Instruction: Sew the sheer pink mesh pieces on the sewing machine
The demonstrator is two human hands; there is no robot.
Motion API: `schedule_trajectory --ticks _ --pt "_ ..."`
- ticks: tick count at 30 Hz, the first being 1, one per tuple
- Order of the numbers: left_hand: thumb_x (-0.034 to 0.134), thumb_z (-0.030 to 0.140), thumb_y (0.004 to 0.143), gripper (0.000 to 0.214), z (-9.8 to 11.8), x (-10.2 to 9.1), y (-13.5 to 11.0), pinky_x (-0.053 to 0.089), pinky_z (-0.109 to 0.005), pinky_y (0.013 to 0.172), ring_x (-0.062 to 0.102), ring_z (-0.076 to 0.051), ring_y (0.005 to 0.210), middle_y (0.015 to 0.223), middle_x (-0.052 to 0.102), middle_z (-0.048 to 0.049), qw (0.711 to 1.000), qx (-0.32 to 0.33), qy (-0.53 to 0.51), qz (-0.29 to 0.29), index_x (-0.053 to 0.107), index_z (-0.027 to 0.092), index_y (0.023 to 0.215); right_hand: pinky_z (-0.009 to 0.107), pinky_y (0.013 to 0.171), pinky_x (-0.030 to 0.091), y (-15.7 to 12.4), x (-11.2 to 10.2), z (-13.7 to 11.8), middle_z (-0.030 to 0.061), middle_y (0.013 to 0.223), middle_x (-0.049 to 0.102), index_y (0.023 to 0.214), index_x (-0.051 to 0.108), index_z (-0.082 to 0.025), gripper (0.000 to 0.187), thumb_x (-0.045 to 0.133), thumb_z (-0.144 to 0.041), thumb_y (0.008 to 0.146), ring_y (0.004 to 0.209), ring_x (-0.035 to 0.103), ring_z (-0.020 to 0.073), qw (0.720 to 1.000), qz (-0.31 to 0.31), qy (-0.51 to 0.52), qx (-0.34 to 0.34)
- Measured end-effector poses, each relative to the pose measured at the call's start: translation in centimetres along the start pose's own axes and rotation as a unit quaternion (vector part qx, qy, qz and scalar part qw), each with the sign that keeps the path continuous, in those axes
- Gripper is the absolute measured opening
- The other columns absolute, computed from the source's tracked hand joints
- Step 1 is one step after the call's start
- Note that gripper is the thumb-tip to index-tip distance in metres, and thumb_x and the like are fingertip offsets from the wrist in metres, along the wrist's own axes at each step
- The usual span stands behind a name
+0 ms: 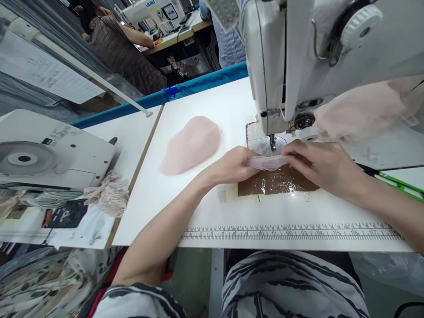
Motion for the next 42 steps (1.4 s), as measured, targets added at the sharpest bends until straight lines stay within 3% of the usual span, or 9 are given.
schedule_trajectory --ticks 4,7,10,15,18,21,25,36,42 --pt "0.047 0.008 0.072 0.020 0.4 1.0 -0.7 0.029 -0.023 0.050 0.039 -0.008 0.050 0.055 0.053 0.0025 0.991 0.046 0.123 0.020 0.061 0.014 0.059 0.026 0.050 0.044 -0.6 0.7 -0.4 0.0011 0.078 0.070 0.098 0.065 -0.019 0.019 0.045 -0.022 0.099 0.058 0.061 0.0127 0.999 -0.039 0.024 -0.008" --pt "0.045 0.005 0.074 0.041 1.8 1.8 -1.7 0.028 -0.024 0.049 0.046 -0.010 0.051 0.062 0.061 0.0018 0.954 0.105 0.272 0.063 0.076 0.021 0.095 0.028 0.053 0.047 -1.0 1.3 -1.0 0.0041 0.084 0.070 0.095 0.066 -0.017 0.021 0.046 -0.019 0.097 0.066 0.064 0.0149 0.996 -0.074 0.023 -0.032" --pt "0.044 0.004 0.083 0.052 3.8 2.9 -2.8 0.030 -0.026 0.049 0.053 -0.014 0.056 0.068 0.065 0.0004 0.898 0.165 0.394 0.105 0.068 0.025 0.125 0.031 0.061 0.051 -1.2 1.3 -1.6 0.0054 0.087 0.071 0.086 0.068 -0.018 0.025 0.045 -0.014 0.096 0.073 0.064 0.0173 0.994 -0.081 -0.027 -0.066" --pt "0.049 0.011 0.096 0.029 6.0 3.9 -3.8 0.050 -0.032 0.066 0.067 -0.021 0.091 0.110 0.072 -0.0099 0.838 0.193 0.481 0.171 0.069 0.015 0.118 0.038 0.069 0.052 -1.0 0.4 -3.2 0.0064 0.099 0.075 0.078 0.070 -0.022 0.028 0.049 -0.011 0.093 0.082 0.067 0.0225 0.983 -0.048 -0.127 -0.127" --pt "0.046 0.010 0.099 0.031 6.1 4.3 -4.2 0.053 -0.039 0.095 0.061 -0.025 0.122 0.134 0.064 -0.0135 0.839 0.185 0.476 0.187 0.066 0.012 0.123 0.040 0.076 0.053 -1.1 0.3 -3.9 0.0086 0.103 0.076 0.083 0.073 -0.019 0.029 0.048 -0.008 0.093 0.096 0.069 0.0259 0.981 -0.044 -0.119 -0.144" --pt "0.042 0.011 0.101 0.035 5.3 4.9 -4.4 0.045 -0.049 0.111 0.059 -0.027 0.128 0.135 0.063 -0.0160 0.851 0.163 0.470 0.170 0.061 0.009 0.130 0.041 0.086 0.054 -1.4 0.8 -3.8 0.0102 0.107 0.076 0.091 0.075 -0.016 0.028 0.049 -0.006 0.093 0.107 0.068 0.0271 0.985 -0.062 -0.094 -0.134" --pt "0.043 0.012 0.100 0.038 4.7 5.2 -4.6 0.043 -0.057 0.113 0.059 -0.030 0.128 0.136 0.062 -0.0181 0.856 0.157 0.466 0.160 0.058 0.008 0.135 0.044 0.092 0.056 -1.8 1.2 -3.7 0.0107 0.107 0.076 0.094 0.075 -0.013 0.025 0.051 -0.007 0.093 0.103 0.070 0.0258 0.985 -0.071 -0.077 -0.135" --pt "0.044 0.012 0.099 0.040 4.2 5.2 -4.2 0.040 -0.060 0.114 0.057 -0.030 0.131 0.138 0.059 -0.0184 0.862 0.147 0.464 0.140 0.055 0.009 0.138 0.044 0.096 0.056 -1.8 1.2 -3.7 0.0082 0.104 0.077 0.090 0.074 -0.017 0.026 0.052 -0.004 0.090 0.098 0.072 0.0227 0.982 -0.061 -0.091 -0.153" --pt "0.046 0.013 0.098 0.042 3.5 4.7 -3.6 0.035 -0.061 0.117 0.053 -0.031 0.135 0.140 0.059 -0.0184 0.873 0.132 0.447 0.140 0.054 0.009 0.139 0.038 0.085 0.058 -1.2 1.0 -3.5 0.0094 0.104 0.077 0.088 0.073 -0.016 0.025 0.050 -0.007 0.094 0.098 0.072 0.0223 0.981 -0.045 -0.110 -0.156"
Point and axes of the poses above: each hand's wrist, its own y-axis towards the middle knuckle, its own x-axis out of the palm, z = x × y, the point moved 10 cm from there along y, towards the middle knuckle
